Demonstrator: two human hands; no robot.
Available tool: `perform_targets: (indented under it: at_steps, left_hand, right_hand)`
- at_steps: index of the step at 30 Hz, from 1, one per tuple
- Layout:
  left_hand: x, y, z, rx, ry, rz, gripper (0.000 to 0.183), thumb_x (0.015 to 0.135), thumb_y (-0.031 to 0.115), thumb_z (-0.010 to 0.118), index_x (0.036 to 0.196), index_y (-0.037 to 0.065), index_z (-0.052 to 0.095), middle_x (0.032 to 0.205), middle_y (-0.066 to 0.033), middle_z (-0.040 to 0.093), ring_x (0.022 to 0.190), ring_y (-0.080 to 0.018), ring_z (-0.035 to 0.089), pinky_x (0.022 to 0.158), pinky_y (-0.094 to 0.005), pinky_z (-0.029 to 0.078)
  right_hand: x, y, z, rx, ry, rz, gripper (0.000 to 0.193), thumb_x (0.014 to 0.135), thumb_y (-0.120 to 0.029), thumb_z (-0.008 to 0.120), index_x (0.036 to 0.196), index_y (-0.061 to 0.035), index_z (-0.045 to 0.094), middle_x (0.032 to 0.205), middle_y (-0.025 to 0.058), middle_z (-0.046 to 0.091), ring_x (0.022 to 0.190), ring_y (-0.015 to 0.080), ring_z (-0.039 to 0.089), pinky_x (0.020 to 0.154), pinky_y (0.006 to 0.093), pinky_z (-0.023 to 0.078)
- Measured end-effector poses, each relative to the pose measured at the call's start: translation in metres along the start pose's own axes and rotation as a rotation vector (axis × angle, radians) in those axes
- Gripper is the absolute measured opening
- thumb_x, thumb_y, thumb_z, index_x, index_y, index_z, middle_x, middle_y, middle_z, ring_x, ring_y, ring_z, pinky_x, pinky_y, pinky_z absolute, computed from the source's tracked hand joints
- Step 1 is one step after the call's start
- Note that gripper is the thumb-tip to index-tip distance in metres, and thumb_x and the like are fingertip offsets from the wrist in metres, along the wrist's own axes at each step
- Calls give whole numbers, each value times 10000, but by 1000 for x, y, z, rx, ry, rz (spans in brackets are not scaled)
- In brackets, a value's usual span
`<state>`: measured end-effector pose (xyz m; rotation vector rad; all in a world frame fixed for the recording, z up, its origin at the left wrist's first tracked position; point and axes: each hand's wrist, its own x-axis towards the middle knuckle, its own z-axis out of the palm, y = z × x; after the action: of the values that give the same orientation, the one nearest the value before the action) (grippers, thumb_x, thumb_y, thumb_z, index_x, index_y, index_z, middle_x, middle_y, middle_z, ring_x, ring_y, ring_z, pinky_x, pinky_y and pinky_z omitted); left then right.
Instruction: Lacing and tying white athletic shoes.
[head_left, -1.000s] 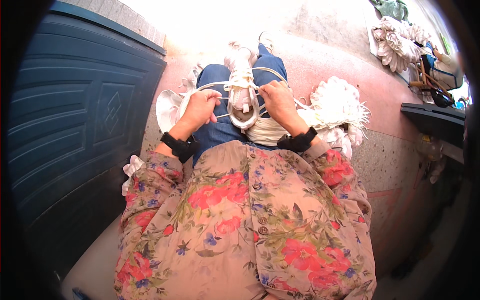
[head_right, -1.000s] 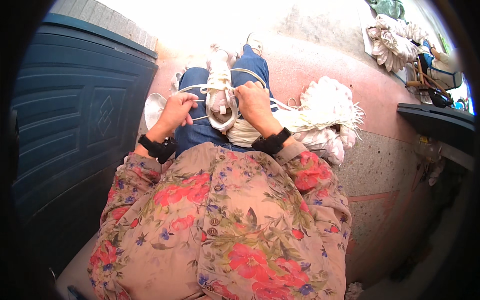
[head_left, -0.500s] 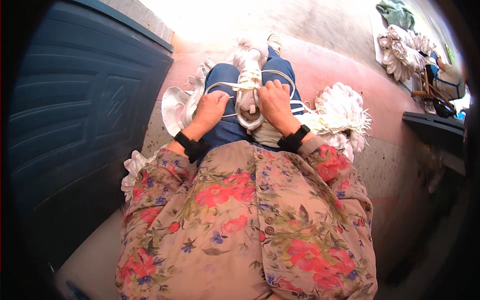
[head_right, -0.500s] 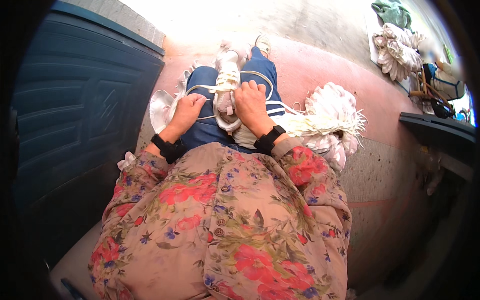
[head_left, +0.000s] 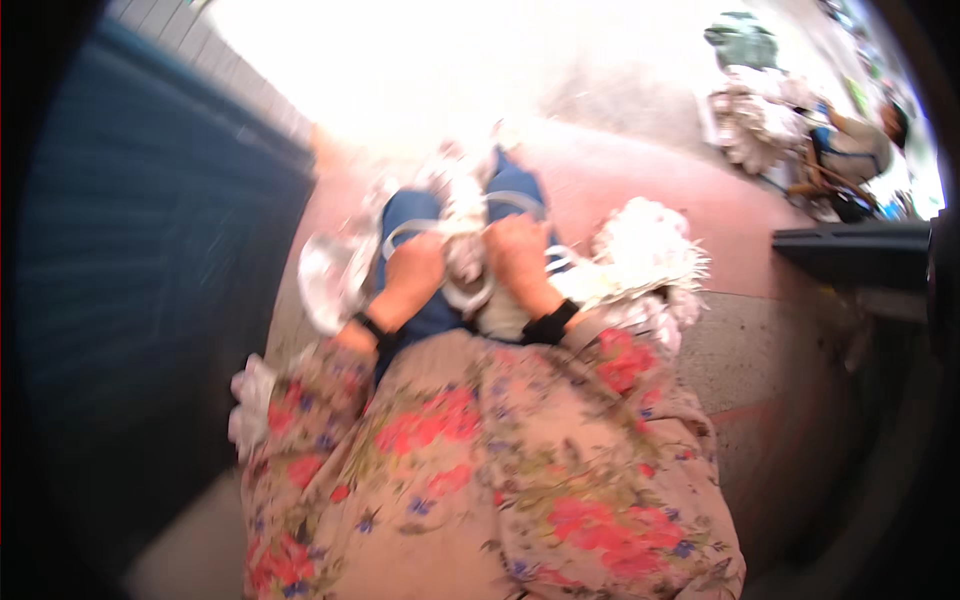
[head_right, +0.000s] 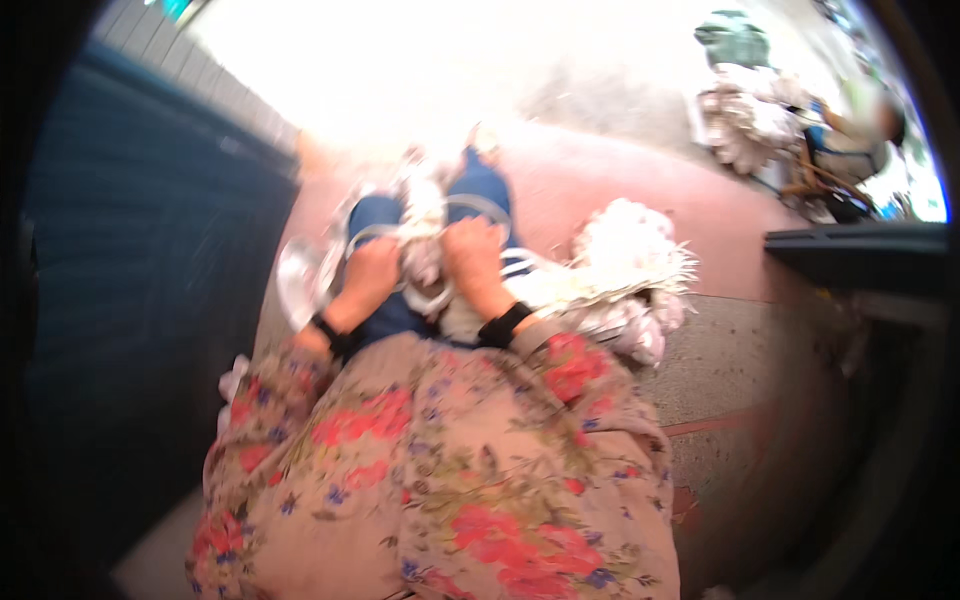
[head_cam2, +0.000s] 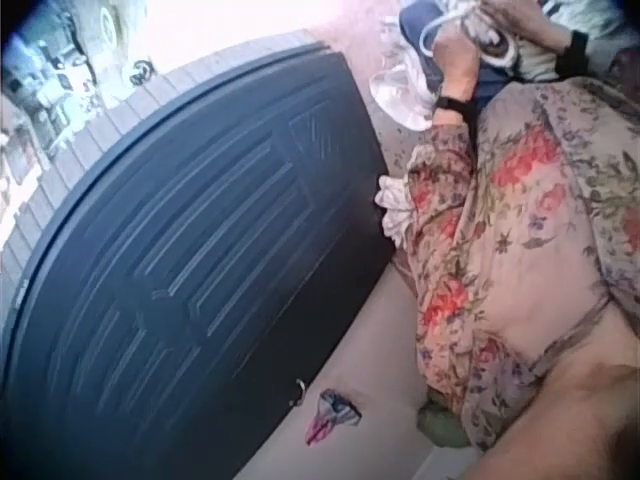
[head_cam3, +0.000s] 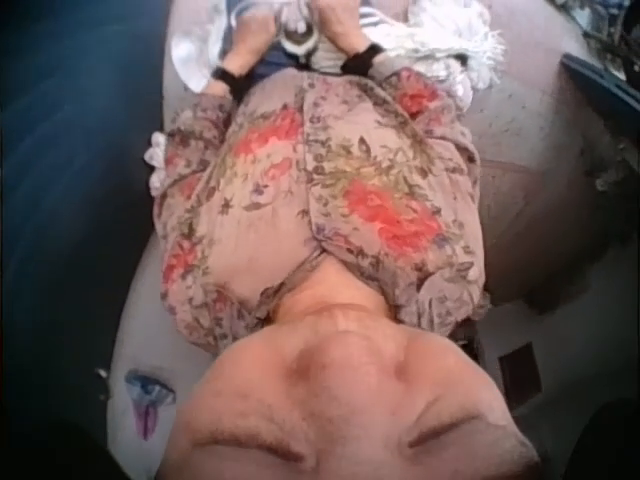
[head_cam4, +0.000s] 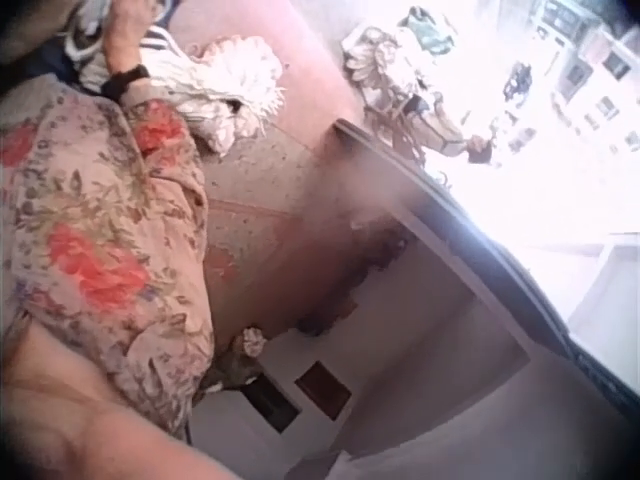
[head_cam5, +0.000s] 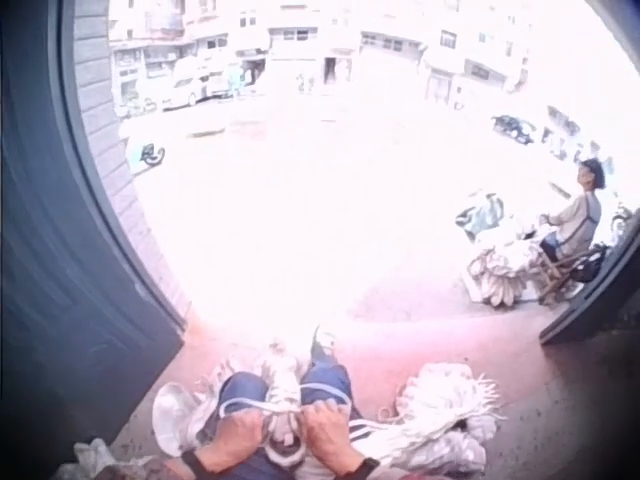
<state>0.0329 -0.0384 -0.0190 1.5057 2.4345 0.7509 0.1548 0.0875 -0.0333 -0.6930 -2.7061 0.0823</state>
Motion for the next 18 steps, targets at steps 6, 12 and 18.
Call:
perform_targets:
  at_steps: [6, 12, 18]
  left_hand:
    - [-2, 4, -5, -38, -53, -56, 203, 808, 138, 446, 680, 16, 547, 662, -201, 543, 635, -385, 527, 570, -469, 402]
    - [-8, 19, -16, -77, -119, -95, 231, 832, 175, 496, 826, -47, 563, 743, -231, 552, 694, -396, 521, 613, -436, 401]
    - [-15, 18, -13, 15, -79, -63, 238, 807, 127, 511, 913, -83, 547, 832, -233, 573, 750, -393, 539, 667, -417, 416]
  right_hand:
    - [-6, -4, 8, 68, 11, 65, 72, 565, -145, 548, 591, -79, 557, 638, 92, 525, 675, 245, 497, 573, 394, 338]
    - [-19, -8, -17, 314, 32, 130, 147, 663, -250, 595, 633, -107, 575, 755, 49, 495, 824, 211, 442, 707, 352, 310]
    - [-13, -7, -32, 311, -19, 99, 172, 682, -237, 583, 644, -75, 629, 763, 72, 531, 834, 217, 451, 695, 354, 315]
